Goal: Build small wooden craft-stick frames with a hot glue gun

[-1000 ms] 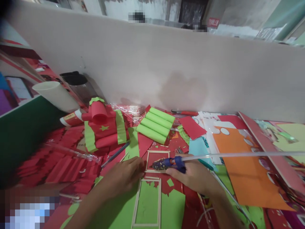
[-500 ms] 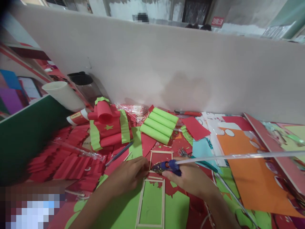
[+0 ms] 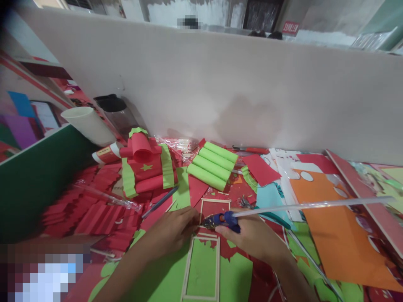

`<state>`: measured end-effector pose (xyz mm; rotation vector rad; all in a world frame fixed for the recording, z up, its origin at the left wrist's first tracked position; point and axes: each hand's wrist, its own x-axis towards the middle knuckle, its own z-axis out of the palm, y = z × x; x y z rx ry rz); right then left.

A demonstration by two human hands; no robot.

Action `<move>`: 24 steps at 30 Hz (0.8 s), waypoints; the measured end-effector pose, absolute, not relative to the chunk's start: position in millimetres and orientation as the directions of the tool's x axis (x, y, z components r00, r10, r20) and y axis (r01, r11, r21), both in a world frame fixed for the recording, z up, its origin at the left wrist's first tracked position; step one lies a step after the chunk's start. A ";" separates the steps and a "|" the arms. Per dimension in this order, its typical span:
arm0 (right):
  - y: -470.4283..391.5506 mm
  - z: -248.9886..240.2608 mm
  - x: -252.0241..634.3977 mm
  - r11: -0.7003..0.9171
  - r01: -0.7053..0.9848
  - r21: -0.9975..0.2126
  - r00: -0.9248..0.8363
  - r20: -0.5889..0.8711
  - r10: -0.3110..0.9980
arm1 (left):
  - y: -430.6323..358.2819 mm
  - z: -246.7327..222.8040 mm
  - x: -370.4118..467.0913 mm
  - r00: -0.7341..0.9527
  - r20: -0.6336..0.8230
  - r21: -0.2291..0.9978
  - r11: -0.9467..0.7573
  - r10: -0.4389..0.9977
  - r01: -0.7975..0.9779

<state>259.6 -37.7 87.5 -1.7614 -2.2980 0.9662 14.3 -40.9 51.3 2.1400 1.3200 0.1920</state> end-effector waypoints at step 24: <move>-36.5 91.3 254.8 0.131 0.820 -0.557 -0.333 -0.279 0.901 | -38.8 53.0 10.3 0.498 -0.193 0.523 -0.341 0.845 0.781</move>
